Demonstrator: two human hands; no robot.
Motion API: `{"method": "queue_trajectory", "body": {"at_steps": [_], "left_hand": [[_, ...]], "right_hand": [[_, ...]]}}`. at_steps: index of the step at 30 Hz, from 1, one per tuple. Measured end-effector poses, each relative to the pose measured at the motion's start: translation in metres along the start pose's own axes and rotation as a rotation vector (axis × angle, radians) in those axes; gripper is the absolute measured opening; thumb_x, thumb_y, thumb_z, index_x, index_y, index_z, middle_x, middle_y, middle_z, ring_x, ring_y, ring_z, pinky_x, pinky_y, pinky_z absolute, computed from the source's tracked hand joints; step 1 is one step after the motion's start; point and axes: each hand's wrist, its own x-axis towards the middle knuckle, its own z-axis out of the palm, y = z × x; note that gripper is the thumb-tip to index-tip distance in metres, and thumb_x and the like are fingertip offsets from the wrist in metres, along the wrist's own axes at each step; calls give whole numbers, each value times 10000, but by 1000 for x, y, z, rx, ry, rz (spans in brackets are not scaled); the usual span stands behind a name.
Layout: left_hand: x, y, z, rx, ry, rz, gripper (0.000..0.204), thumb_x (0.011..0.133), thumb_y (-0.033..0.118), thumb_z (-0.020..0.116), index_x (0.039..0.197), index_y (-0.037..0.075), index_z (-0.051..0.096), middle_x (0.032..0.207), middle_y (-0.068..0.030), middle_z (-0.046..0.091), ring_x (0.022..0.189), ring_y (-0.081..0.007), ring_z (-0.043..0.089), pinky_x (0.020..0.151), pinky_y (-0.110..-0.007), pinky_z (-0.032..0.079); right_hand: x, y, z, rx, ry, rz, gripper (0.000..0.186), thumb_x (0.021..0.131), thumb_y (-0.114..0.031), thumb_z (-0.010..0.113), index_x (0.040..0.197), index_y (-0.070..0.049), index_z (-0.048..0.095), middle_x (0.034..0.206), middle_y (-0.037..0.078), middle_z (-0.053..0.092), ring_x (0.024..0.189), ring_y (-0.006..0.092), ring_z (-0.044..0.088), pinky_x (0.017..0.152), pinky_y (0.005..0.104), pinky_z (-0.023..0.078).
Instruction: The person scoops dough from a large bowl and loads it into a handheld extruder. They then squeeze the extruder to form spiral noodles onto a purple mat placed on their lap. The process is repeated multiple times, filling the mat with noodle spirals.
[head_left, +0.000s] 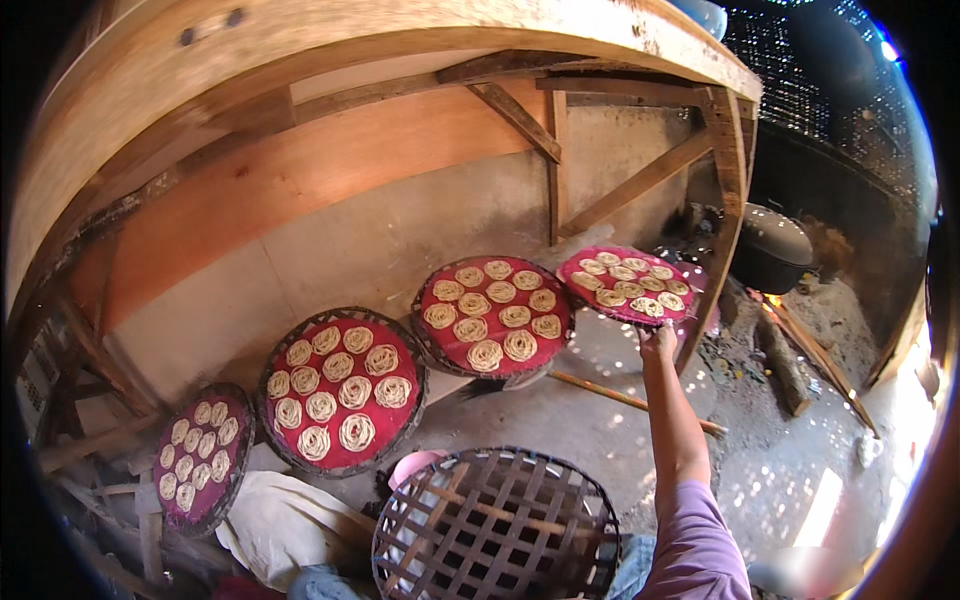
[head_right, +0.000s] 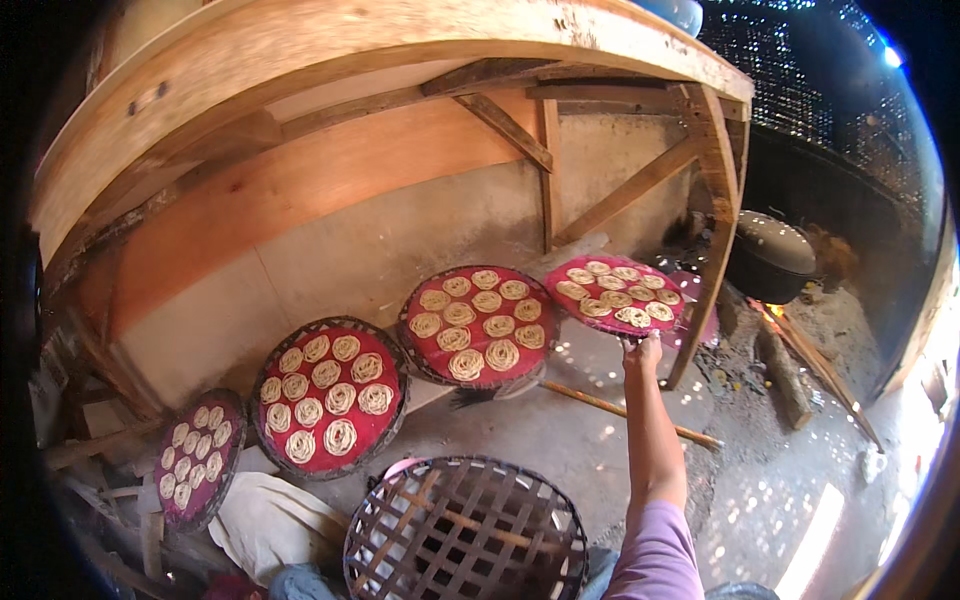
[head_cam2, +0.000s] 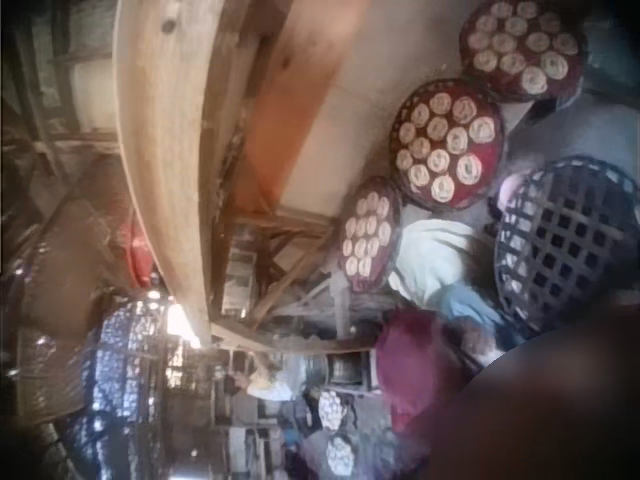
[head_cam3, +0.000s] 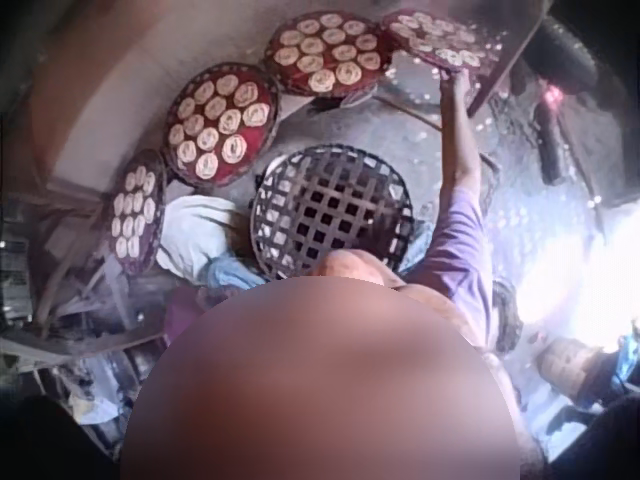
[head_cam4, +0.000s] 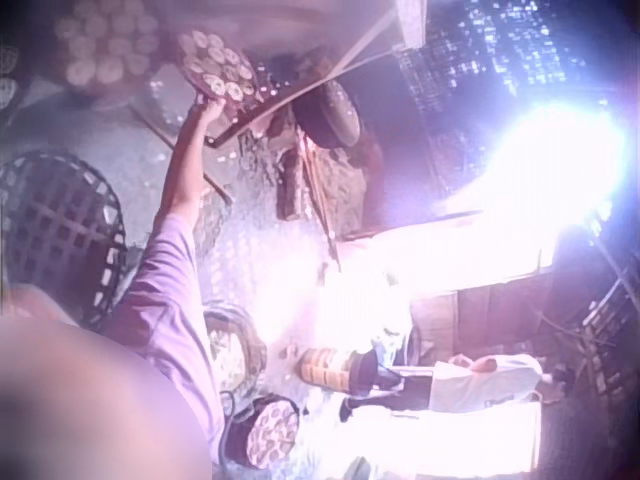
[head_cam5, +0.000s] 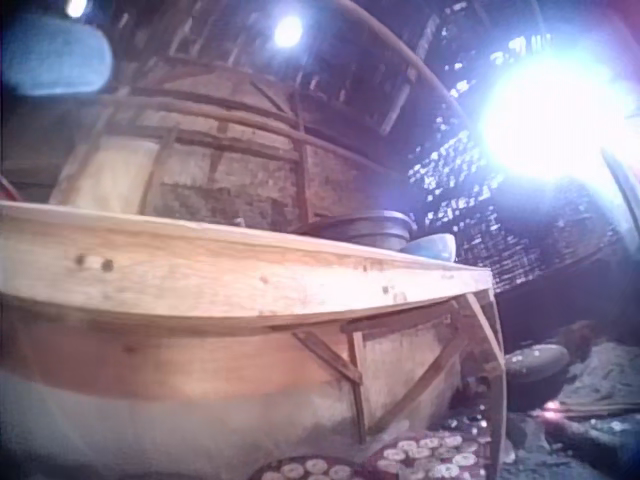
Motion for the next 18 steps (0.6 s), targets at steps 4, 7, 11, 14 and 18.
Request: {"method": "queue_trajectory", "body": {"at_steps": [4,7,11,14,18], "left_hand": [[16,-6,12,58,90,-2,626,894,674,239,1043,81,376,1034,-215,460,893,-417,482,838,-576,379],[20,-10,17,96,147,-1,658,879,694,238,970,62,400,964,-224,474,833,-422,489,799,-574,393],[21,-9,21,117,188,-12,711,858,720,237,873,38,433,871,-237,491,753,-429,499,747,-572,413],[17,-5,21,124,200,-11,756,843,741,236,800,19,458,802,-246,505,693,-433,507,708,-570,428],[-4,1,9,131,157,-4,823,822,767,234,703,-6,490,709,-258,522,612,-440,517,657,-567,447]], "right_hand": [[63,46,-2,24,-107,-57,418,1039,-311,307,1371,-76,402,1394,158,465,1247,365,491,1002,608,434],[85,63,1,32,-104,65,448,1043,-310,266,1405,-55,334,1445,172,394,1294,369,439,1016,622,412],[87,68,1,-402,1,279,551,1024,-402,341,1478,-112,226,1539,144,262,1333,470,343,1109,611,213],[65,56,-13,-582,52,390,651,1004,-454,382,1505,-109,150,1552,151,235,1337,490,319,1086,599,261],[-17,11,-47,-906,-164,533,639,979,-494,430,1481,-136,264,1510,176,298,1291,458,401,1049,561,321]]}}
